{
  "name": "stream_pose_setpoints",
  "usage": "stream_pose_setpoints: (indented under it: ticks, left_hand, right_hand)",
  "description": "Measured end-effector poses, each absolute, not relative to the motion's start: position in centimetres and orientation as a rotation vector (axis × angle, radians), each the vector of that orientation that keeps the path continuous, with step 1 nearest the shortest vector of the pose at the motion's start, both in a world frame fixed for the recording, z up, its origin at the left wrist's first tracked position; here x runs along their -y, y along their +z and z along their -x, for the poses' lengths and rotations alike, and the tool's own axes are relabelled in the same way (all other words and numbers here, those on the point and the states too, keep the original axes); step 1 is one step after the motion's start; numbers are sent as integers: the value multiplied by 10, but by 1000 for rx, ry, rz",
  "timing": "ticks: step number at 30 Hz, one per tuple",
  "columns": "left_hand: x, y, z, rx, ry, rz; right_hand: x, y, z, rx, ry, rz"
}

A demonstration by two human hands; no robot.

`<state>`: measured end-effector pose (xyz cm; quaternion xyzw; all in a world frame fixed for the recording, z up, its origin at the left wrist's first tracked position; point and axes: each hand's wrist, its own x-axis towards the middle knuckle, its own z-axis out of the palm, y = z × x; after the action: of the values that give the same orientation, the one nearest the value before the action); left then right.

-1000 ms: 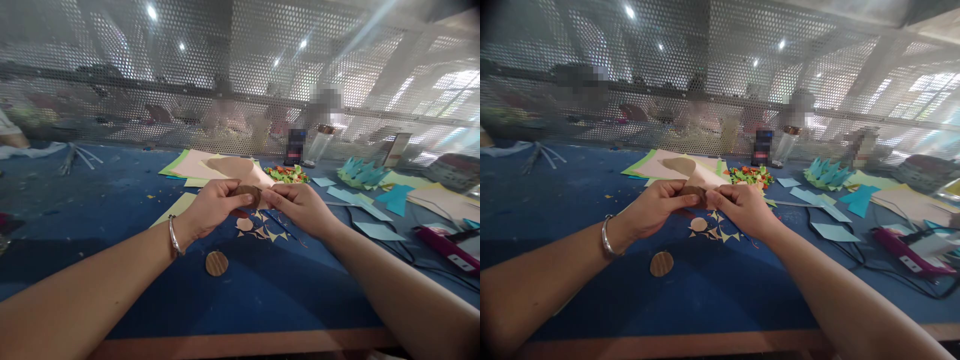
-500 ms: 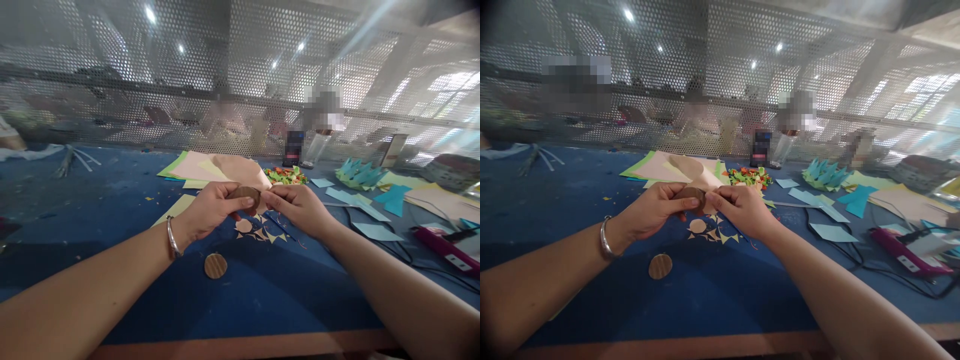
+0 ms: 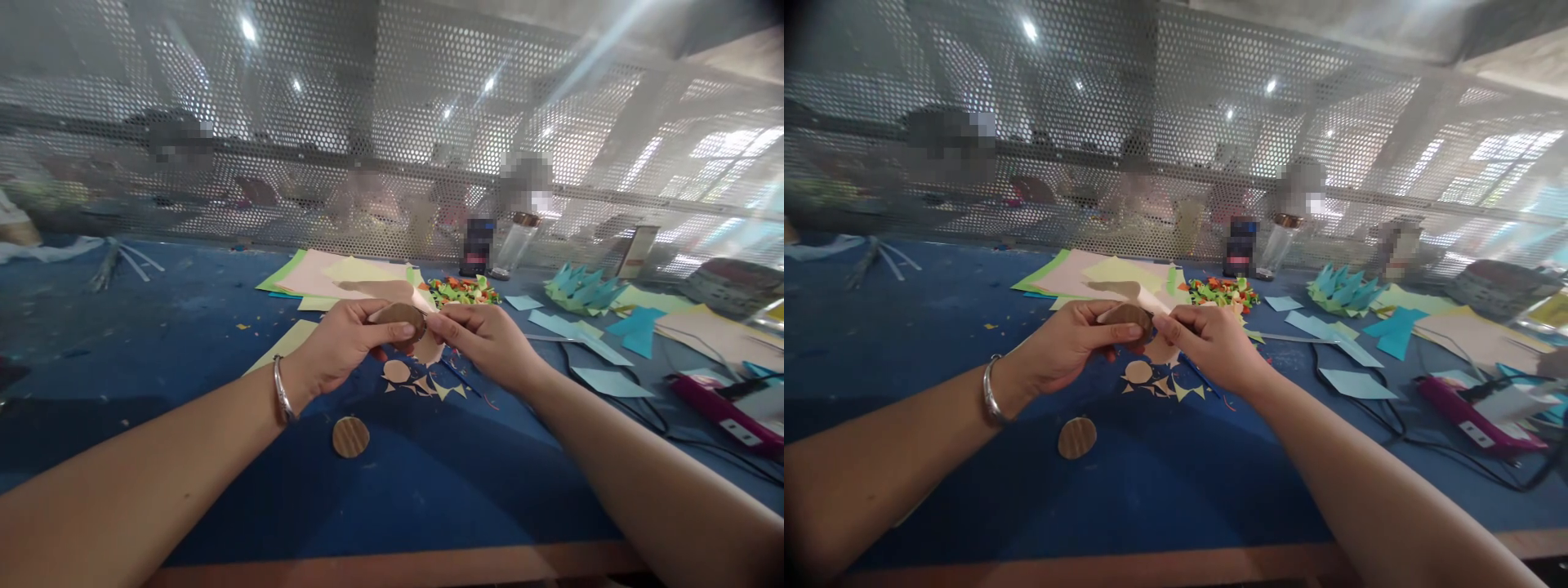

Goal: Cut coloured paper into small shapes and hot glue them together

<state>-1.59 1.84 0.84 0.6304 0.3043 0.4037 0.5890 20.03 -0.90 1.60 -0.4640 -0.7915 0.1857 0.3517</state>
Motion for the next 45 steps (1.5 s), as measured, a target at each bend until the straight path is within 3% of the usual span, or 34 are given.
stream_pose_setpoints:
  ticks: [45]
  left_hand:
    - [-21, 10, 15, -629, 862, -1398]
  right_hand:
    - [8, 15, -200, 2077, 425, 1168]
